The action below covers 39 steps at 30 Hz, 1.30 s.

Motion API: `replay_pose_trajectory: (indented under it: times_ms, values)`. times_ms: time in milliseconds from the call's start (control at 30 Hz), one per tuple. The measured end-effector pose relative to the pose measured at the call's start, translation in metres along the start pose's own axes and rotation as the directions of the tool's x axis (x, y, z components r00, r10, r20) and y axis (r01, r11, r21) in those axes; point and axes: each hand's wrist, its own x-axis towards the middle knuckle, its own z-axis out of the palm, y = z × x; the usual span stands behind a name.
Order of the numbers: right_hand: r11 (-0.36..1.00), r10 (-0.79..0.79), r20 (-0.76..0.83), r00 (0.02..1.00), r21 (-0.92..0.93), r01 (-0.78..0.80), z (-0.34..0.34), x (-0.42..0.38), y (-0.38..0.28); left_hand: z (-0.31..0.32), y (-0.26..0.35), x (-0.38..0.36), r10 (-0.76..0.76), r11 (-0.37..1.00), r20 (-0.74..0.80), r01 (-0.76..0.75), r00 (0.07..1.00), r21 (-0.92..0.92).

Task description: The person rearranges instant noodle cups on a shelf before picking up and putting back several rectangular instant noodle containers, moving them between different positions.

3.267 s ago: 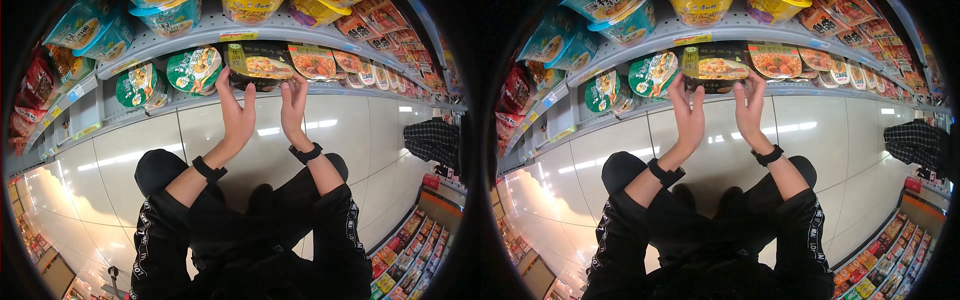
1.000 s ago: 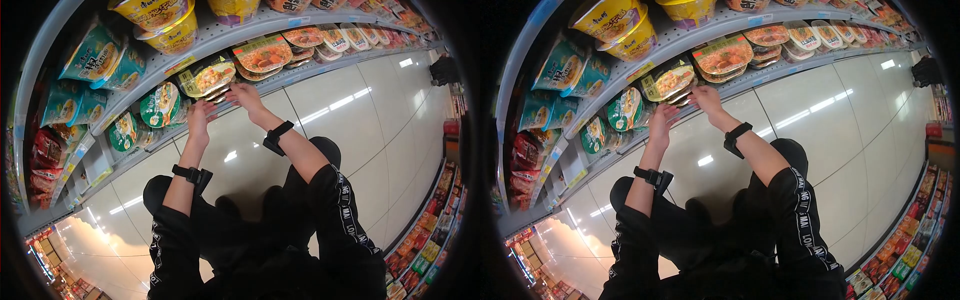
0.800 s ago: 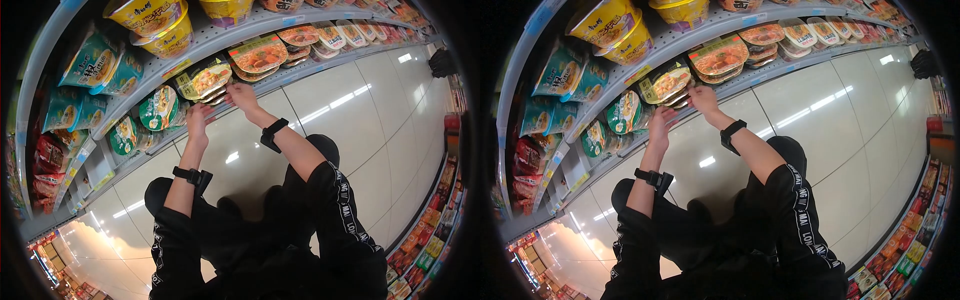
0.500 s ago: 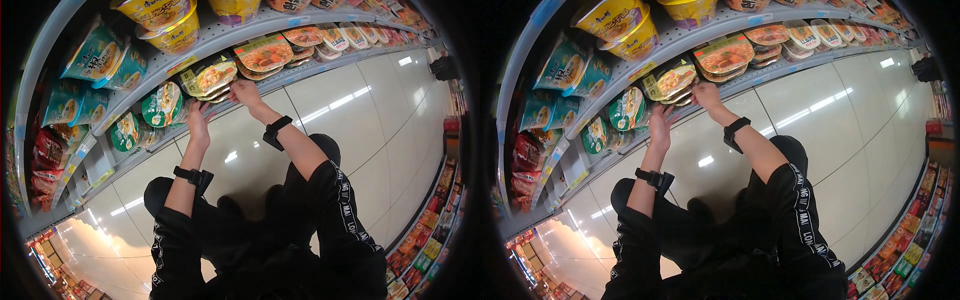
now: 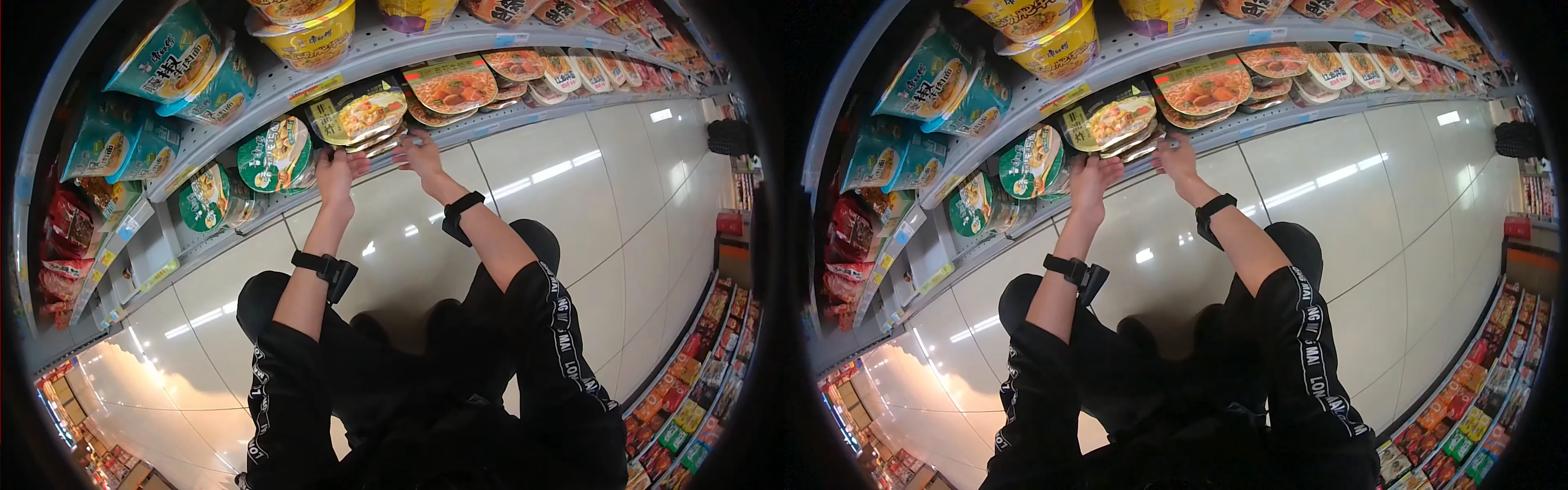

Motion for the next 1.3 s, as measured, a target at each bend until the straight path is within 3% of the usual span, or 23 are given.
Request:
replay_pose_trajectory:
  times_ms: [167, 367, 467, 600, 667, 800, 1067, 1200, 1300]
  values:
    - [0.982, -0.039, 0.142, 0.989, -0.178, 0.064, 0.006, 0.012, 0.004, 0.003, -0.003, 0.001, 0.107, 0.993, -0.044, -0.104, 0.993, 0.062]
    - [0.966, -0.070, 0.060, 0.996, -0.246, 0.083, 0.012, 0.025, 0.009, -0.003, -0.002, 0.002, 0.163, 0.983, 0.001, -0.162, 0.987, 0.081]
    - [0.949, -0.084, 0.124, 0.989, -0.291, 0.118, 0.010, 0.025, 0.006, -0.003, -0.002, 0.001, 0.175, 0.981, -0.035, -0.171, 0.984, 0.091]
    - [0.954, -0.090, 0.143, 0.986, -0.272, 0.127, 0.010, 0.020, 0.007, -0.006, -0.007, 0.003, 0.189, 0.977, -0.029, -0.185, 0.981, 0.102]
    - [0.966, -0.082, 0.081, 0.993, -0.238, 0.099, 0.012, 0.019, 0.010, -0.006, -0.008, 0.001, 0.217, 0.974, -0.021, -0.215, 0.976, 0.073]
    - [0.966, -0.135, 0.089, 0.987, -0.208, 0.151, 0.011, 0.026, 0.014, -0.006, -0.003, -0.002, 0.184, 0.980, -0.017, -0.183, 0.983, 0.076]
    - [0.971, 0.054, 0.235, 0.971, -0.238, 0.003, 0.005, 0.015, -0.006, -0.005, -0.006, -0.004, 0.182, 0.978, 0.006, -0.182, 0.983, 0.097]
    - [0.962, 0.004, 0.215, 0.977, -0.266, 0.054, 0.006, 0.002, -0.014, -0.006, -0.007, -0.004, 0.152, 0.984, -0.009, -0.150, 0.988, 0.098]
    - [0.903, -0.058, 0.176, 0.983, -0.410, 0.127, 0.002, -0.004, -0.018, -0.008, -0.008, -0.009, 0.162, 0.981, -0.011, -0.160, 0.987, 0.108]
